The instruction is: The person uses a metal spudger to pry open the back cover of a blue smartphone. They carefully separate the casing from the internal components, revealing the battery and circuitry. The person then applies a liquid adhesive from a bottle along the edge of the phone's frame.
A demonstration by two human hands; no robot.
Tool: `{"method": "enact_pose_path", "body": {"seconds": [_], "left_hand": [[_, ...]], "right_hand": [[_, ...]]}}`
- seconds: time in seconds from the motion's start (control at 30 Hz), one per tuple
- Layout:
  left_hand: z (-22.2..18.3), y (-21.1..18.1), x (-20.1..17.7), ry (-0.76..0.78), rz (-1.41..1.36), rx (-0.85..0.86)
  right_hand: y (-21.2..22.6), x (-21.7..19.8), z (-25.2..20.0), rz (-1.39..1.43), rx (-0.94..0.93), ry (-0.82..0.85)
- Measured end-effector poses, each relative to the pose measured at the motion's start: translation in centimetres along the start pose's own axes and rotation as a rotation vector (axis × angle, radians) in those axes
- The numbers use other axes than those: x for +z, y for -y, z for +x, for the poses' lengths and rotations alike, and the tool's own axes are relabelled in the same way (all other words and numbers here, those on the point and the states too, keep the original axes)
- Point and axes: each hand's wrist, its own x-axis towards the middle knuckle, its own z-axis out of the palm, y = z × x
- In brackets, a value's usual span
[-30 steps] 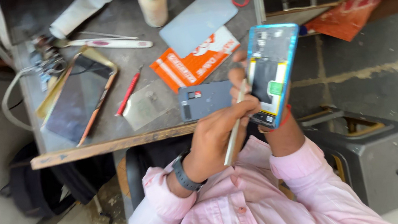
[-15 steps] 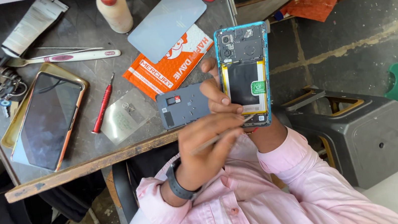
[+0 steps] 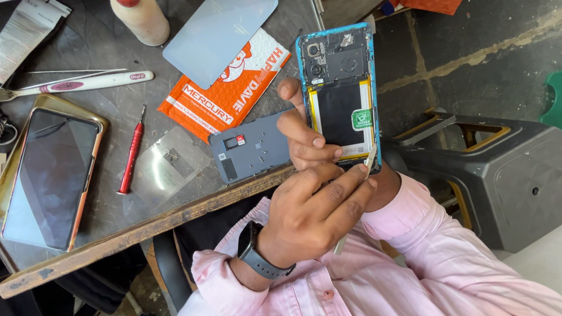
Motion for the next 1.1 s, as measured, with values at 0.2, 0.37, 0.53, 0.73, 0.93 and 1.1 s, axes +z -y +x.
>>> {"method": "enact_pose_path", "body": {"seconds": [0.2,0.37,0.53,0.73,0.93,1.1], "left_hand": [[-0.1,0.7,0.3,0.027,0.024,0.091],[0.1,1.4,0.7,0.005,0.128,0.170],[0.3,1.5,1.0,-0.009,0.184,0.189],[0.9,1.8,1.1,-0.017,0.204,0.201],[1.5,2.1,0.9,-0.014,0.210,0.183],[1.5,2.0,1.1,-0.039,0.219,0.179]], "right_hand": [[0.3,-1.3,0.3,0.007,0.000,0.082],[0.4,-2.3,-0.3,0.090,-0.003,0.093],[1.5,-3.1,0.0,0.113,0.124,0.121],[0.1,-1.1,-0.2,0.089,-0.099,-0.012],[0.2,-0.1,-0.4,-0.059,-0.142,-0.188],[0.4,-0.4,-0.1,-0.005,-0.097,-0.108]]}}
